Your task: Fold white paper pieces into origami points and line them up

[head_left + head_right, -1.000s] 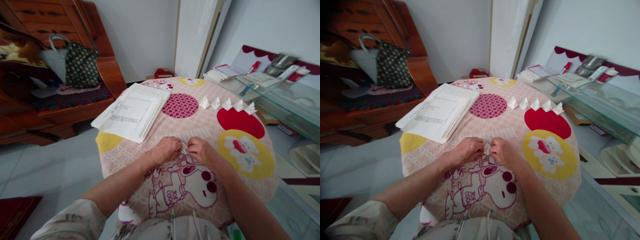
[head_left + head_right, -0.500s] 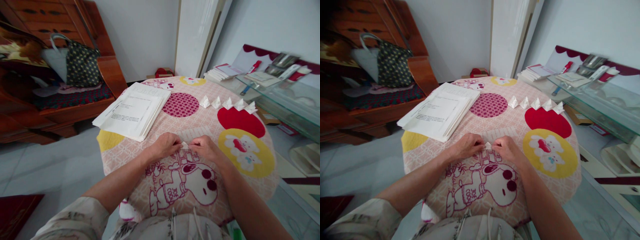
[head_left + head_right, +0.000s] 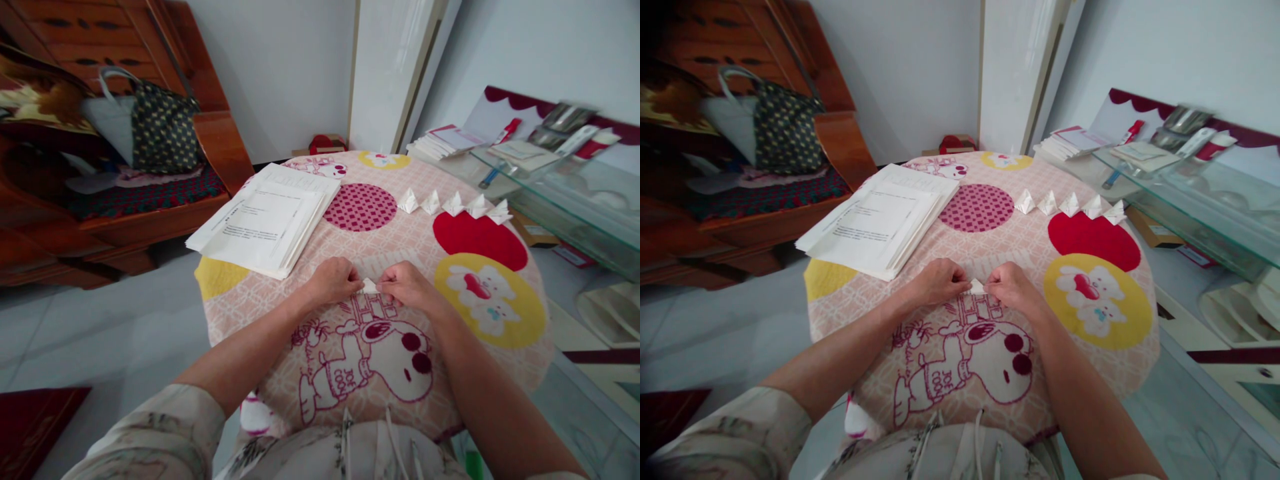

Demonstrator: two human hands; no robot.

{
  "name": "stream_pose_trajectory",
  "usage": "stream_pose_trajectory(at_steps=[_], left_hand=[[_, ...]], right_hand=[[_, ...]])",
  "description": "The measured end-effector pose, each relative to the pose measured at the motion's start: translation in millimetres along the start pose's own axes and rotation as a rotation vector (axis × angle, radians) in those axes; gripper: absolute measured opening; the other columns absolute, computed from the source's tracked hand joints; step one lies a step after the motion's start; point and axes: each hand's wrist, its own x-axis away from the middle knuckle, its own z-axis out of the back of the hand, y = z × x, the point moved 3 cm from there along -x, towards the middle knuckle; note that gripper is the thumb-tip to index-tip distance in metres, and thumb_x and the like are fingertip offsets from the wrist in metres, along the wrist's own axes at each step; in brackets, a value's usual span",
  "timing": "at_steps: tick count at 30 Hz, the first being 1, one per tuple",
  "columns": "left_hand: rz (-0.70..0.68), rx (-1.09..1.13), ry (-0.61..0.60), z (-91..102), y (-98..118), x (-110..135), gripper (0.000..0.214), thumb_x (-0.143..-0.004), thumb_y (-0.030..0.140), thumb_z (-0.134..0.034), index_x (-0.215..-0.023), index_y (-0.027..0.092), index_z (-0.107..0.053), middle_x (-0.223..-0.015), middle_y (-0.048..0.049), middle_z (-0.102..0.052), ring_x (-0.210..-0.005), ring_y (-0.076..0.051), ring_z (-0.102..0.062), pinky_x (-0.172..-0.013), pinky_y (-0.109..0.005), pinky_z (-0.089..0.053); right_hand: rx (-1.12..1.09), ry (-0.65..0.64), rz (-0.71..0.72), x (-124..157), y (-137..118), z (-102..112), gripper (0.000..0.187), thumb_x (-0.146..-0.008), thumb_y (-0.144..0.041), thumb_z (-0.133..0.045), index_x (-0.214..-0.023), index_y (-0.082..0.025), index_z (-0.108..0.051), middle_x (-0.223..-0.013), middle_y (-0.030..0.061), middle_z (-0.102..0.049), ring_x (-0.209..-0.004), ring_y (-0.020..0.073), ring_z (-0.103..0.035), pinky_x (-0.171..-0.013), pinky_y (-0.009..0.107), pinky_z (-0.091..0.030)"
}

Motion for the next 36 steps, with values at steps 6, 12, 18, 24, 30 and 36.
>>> stream_pose_trajectory(at_steps=[6, 12, 18, 24, 30, 36], left_hand=[[0.02, -0.113, -0.067, 0.8, 3.9, 1.1, 0.024, -0.085, 0.031, -0.062, -0.077, 0.016, -0.079, -0.072, -0.0048, -0.072, -0.064, -0.015, -0.058, -0.062, -0.028, -0.037], [0.03, -0.162, -0.078, 1.1, 6.2, 1.5, 0.024, -0.086, 0.031, -0.061, -0.081, 0.017, -0.08, -0.073, -0.0054, -0.072, -0.065, -0.016, -0.058, -0.064, -0.028, -0.039], [-0.006, -0.141, -0.064, 0.0, 5.7, 5.4, 0.023, -0.087, 0.031, -0.062, -0.081, 0.018, -0.079, -0.073, -0.0046, -0.072, -0.066, -0.016, -0.059, -0.064, -0.028, -0.038], [-0.039, -0.133, -0.058, -1.0, 5.2, 6.6, 0.02, -0.087, 0.029, -0.064, -0.079, 0.017, -0.077, -0.074, -0.0046, -0.071, -0.068, -0.017, -0.059, -0.065, -0.028, -0.038], [-0.038, -0.138, -0.066, -1.3, 5.8, 5.8, 0.02, -0.088, 0.029, -0.065, -0.079, 0.017, -0.077, -0.073, -0.0046, -0.071, -0.066, -0.016, -0.058, -0.064, -0.028, -0.038], [-0.032, -0.126, -0.077, -0.1, 4.3, 3.4, 0.021, -0.088, 0.03, -0.064, -0.078, 0.017, -0.078, -0.071, -0.0043, -0.07, -0.065, -0.015, -0.057, -0.062, -0.028, -0.034]], right_hand=[[0.112, -0.053, -0.033, -2.0, -0.3, 0.6, 0.025, -0.082, -0.012, -0.063, -0.057, -0.016, -0.06, -0.046, -0.0005, -0.061, -0.034, 0.0077, -0.049, -0.036, 0.019, -0.035], [0.058, -0.071, -0.071, 0.8, 4.4, 1.4, 0.018, -0.083, -0.014, -0.061, -0.065, -0.016, -0.061, -0.053, -0.0013, -0.063, -0.037, 0.0067, -0.05, -0.037, 0.018, -0.034], [0.065, -0.053, -0.063, 3.1, 4.2, 1.4, 0.013, -0.078, -0.017, -0.066, -0.066, -0.018, -0.06, -0.05, -0.0029, -0.059, -0.038, 0.0083, -0.052, -0.037, 0.019, -0.033], [0.06, -0.05, -0.037, 3.0, 5.0, 0.5, 0.011, -0.075, -0.018, -0.067, -0.067, -0.018, -0.06, -0.05, -0.0026, -0.059, -0.039, 0.0099, -0.052, -0.039, 0.02, -0.034], [0.205, -0.073, 0.069, 1.7, 3.6, 0.9, 0.011, -0.076, -0.016, -0.064, -0.065, -0.017, -0.061, -0.051, -0.002, -0.057, -0.045, 0.0101, -0.049, -0.044, 0.022, -0.032], [0.28, -0.08, 0.129, 2.1, 2.2, 2.2, 0.011, -0.078, -0.017, -0.062, -0.067, -0.017, -0.062, -0.054, -0.002, -0.058, -0.051, 0.0109, -0.05, -0.05, 0.023, -0.031]])
